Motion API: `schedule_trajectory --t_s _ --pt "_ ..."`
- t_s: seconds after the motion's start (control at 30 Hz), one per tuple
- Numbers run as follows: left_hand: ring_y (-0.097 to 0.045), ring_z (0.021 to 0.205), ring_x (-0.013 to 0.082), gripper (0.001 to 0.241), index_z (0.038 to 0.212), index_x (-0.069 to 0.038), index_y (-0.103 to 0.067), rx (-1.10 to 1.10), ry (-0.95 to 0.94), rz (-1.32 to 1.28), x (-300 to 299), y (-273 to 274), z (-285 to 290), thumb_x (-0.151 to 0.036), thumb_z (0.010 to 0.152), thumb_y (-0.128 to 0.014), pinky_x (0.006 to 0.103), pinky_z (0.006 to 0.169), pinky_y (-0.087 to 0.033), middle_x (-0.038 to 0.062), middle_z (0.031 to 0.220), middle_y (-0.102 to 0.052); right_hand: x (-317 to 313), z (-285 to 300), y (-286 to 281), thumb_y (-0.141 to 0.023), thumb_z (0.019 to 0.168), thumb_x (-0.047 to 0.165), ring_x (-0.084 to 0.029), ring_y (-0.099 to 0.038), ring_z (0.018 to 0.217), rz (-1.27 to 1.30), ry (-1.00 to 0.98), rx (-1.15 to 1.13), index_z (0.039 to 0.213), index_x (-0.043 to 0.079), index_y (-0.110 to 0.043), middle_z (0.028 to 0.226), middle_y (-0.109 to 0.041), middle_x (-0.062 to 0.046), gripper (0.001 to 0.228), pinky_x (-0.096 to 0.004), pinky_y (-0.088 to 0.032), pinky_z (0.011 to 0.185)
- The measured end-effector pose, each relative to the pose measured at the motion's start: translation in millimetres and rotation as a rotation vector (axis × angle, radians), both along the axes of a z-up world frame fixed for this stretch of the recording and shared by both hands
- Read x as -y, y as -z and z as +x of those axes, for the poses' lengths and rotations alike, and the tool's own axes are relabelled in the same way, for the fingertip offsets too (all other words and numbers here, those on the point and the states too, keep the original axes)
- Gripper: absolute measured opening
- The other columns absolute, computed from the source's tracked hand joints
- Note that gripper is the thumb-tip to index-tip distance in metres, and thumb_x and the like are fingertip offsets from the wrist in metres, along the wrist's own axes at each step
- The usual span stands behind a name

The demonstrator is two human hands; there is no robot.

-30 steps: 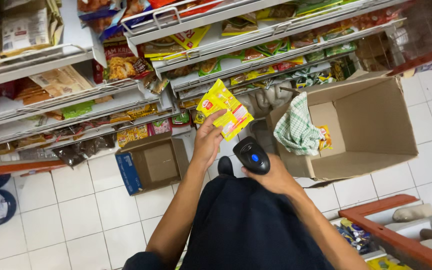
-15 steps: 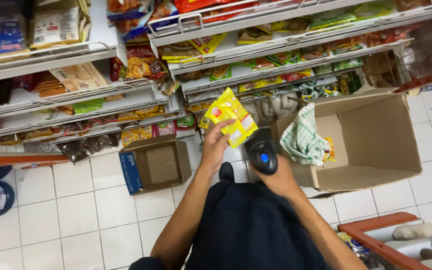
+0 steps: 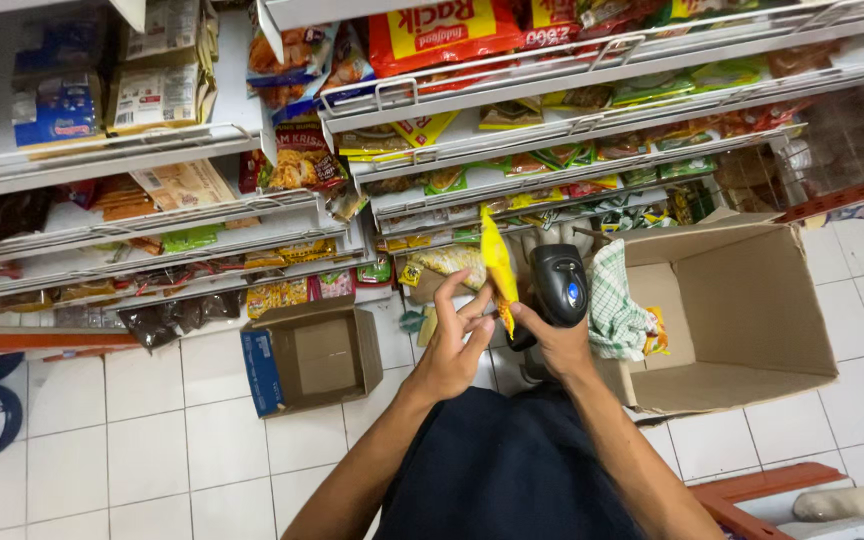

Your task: The person uses a handheld scanner to scan packets of food on retail shelves, places some into a cardboard box, and then wipes a shelf support with a cloth and a spray bottle.

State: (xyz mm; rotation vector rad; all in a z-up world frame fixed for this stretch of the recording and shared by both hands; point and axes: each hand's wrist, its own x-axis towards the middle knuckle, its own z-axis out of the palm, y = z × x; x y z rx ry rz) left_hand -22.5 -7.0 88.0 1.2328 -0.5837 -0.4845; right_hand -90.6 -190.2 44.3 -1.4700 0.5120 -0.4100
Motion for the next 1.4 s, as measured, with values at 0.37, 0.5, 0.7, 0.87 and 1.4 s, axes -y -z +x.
schedule_trajectory --t_s 0.37,0.5,0.7,0.87,1.4 --pt "-0.064 0.120 0.0293 0.040 0.136 -0.009 -0.057 0.549 -0.357 0.261 5.3 -41.5 24.6 -0.009 0.098 -0.068 0.0352 0.098 -0.052 0.019 0.136 -0.063 -3.8 12.4 -37.1 -0.070 0.081 0.000 -0.028 -0.068 0.115 0.655 -0.086 0.238 0.139 0.002 -0.054 0.128 -0.068 -0.013 0.061 -0.043 -0.058 0.098" --pt "-0.065 0.108 0.0150 0.041 0.134 -0.008 -0.050 -0.196 0.008 -0.181 8.3 -32.2 40.9 0.000 0.096 -0.065 0.0291 0.090 -0.055 0.010 0.118 -0.067 8.3 14.7 -49.0 -0.070 0.080 0.000 -0.030 -0.069 0.112 0.731 -0.133 0.133 0.139 0.001 -0.053 0.126 -0.068 -0.016 0.061 -0.046 -0.057 0.097" --pt "-0.065 0.099 0.0126 0.035 0.132 0.000 -0.060 -0.040 0.068 -0.037 -6.1 -26.7 46.0 0.004 0.098 -0.066 0.0263 0.088 -0.057 0.011 0.112 -0.066 13.5 29.2 -45.7 -0.078 0.084 0.000 -0.020 -0.069 0.100 0.486 0.024 0.209 0.133 0.001 -0.059 0.113 -0.068 -0.008 0.052 -0.037 -0.057 0.090" --pt "-0.063 0.112 0.0140 0.035 0.134 0.002 -0.065 0.019 0.153 0.015 -15.9 -39.7 50.4 0.003 0.099 -0.061 0.0264 0.093 -0.055 0.010 0.128 -0.062 16.4 36.6 -58.6 -0.081 0.090 -0.001 -0.020 -0.066 0.090 0.498 0.031 0.186 0.125 -0.001 -0.061 0.102 -0.068 -0.008 0.040 -0.037 -0.055 0.083" --pt "-0.061 0.127 0.0178 0.053 0.148 0.003 -0.053 -0.072 0.084 -0.145 -17.7 -34.8 54.6 0.004 0.097 -0.068 0.0323 0.113 -0.051 0.015 0.138 -0.063 6.1 55.1 -98.9 -0.081 0.077 -0.003 -0.016 -0.065 0.096 0.504 0.003 0.161 0.105 0.009 -0.064 0.099 -0.066 -0.001 0.035 -0.034 -0.055 0.089"
